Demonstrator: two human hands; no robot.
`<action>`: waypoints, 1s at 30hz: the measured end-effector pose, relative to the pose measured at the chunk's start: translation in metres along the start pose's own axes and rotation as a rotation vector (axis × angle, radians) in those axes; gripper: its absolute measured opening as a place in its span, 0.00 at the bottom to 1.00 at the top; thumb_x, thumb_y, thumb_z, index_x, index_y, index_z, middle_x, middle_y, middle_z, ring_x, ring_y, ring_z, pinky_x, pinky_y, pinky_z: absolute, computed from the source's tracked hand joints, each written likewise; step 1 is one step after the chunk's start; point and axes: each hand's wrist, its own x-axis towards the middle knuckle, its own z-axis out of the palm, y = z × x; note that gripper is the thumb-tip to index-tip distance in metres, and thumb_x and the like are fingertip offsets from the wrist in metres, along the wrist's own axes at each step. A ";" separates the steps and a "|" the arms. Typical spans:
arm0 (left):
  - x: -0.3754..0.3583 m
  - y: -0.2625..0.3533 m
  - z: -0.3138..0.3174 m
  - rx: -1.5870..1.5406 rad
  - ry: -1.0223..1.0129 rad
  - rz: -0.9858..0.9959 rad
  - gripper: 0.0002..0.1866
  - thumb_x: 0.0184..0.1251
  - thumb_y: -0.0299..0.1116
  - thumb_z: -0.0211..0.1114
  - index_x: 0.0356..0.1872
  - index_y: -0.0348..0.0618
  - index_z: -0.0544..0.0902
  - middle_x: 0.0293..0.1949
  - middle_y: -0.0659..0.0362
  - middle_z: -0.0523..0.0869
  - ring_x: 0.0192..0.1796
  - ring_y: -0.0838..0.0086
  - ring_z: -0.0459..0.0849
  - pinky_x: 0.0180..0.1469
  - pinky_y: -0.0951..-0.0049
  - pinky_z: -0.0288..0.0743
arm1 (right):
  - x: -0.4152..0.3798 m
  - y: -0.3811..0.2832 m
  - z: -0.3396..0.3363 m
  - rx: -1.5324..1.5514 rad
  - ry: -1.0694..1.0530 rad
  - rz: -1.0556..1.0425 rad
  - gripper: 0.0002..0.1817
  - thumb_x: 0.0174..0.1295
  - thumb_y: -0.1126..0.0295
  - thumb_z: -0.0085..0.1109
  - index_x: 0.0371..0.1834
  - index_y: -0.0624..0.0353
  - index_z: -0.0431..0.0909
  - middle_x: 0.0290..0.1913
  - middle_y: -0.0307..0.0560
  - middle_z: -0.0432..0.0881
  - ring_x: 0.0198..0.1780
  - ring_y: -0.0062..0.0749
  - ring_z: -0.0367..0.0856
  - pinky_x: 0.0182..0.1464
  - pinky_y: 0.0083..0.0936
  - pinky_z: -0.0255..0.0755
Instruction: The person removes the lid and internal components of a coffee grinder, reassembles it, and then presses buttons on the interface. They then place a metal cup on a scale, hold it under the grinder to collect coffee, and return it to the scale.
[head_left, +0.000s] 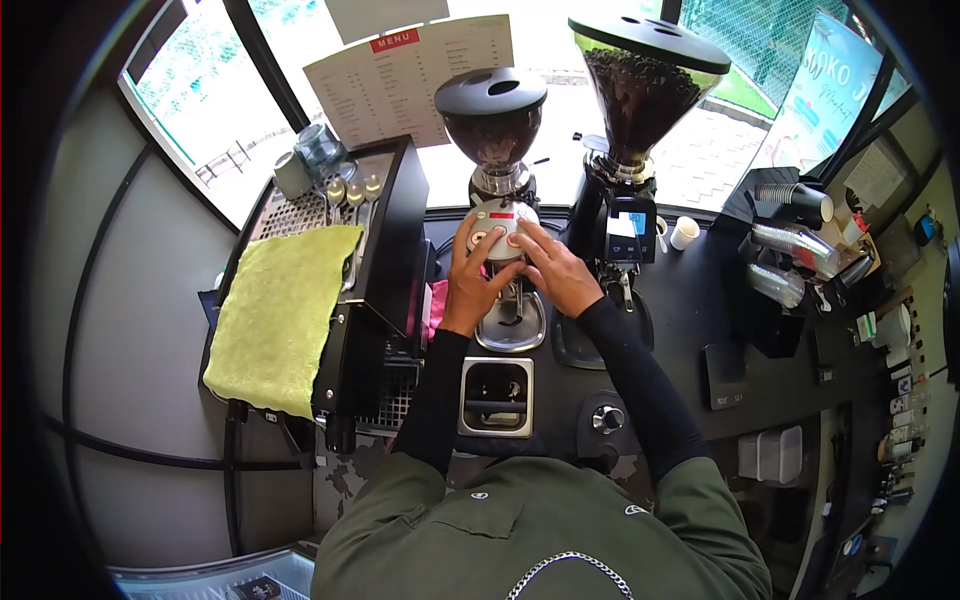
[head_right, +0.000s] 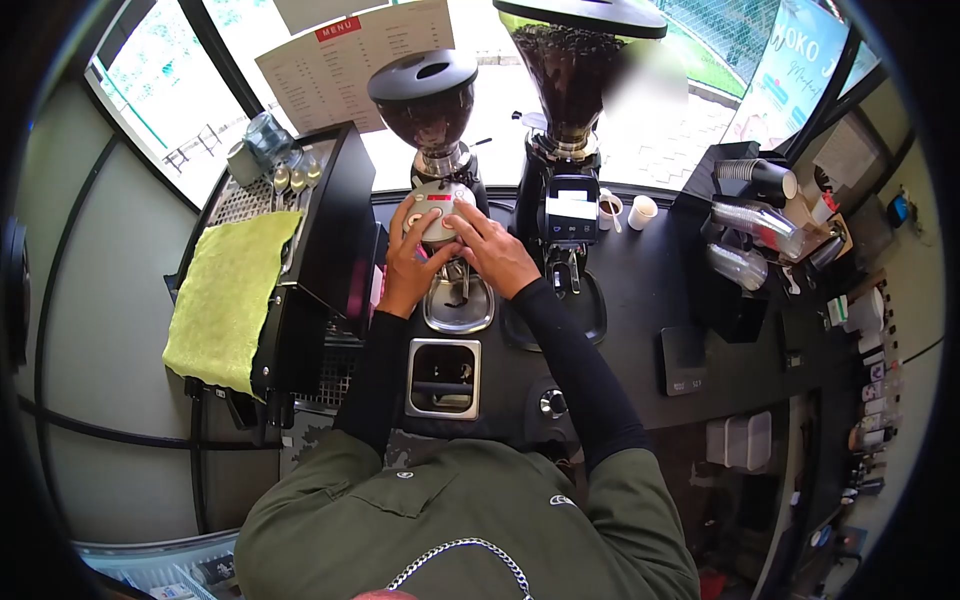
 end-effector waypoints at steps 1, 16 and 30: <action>0.001 0.000 0.000 -0.013 -0.001 -0.005 0.35 0.56 0.33 0.87 0.67 0.50 0.83 0.78 0.43 0.70 0.74 0.45 0.79 0.70 0.54 0.81 | 0.000 0.000 0.001 -0.006 0.005 -0.006 0.35 0.68 0.72 0.68 0.78 0.49 0.68 0.82 0.52 0.68 0.70 0.58 0.81 0.66 0.45 0.81; -0.001 0.000 0.000 -0.031 -0.004 -0.019 0.35 0.56 0.33 0.86 0.68 0.50 0.83 0.78 0.43 0.70 0.74 0.44 0.78 0.71 0.54 0.81 | 0.000 -0.004 0.004 0.009 0.002 0.039 0.37 0.66 0.68 0.73 0.78 0.50 0.68 0.83 0.54 0.65 0.75 0.59 0.75 0.73 0.46 0.76; -0.004 -0.006 0.004 -0.017 0.003 -0.004 0.35 0.56 0.31 0.86 0.68 0.52 0.84 0.79 0.43 0.68 0.74 0.45 0.78 0.71 0.53 0.82 | -0.004 -0.003 0.008 -0.023 0.072 0.004 0.40 0.63 0.70 0.74 0.79 0.48 0.66 0.83 0.50 0.65 0.69 0.56 0.79 0.68 0.44 0.80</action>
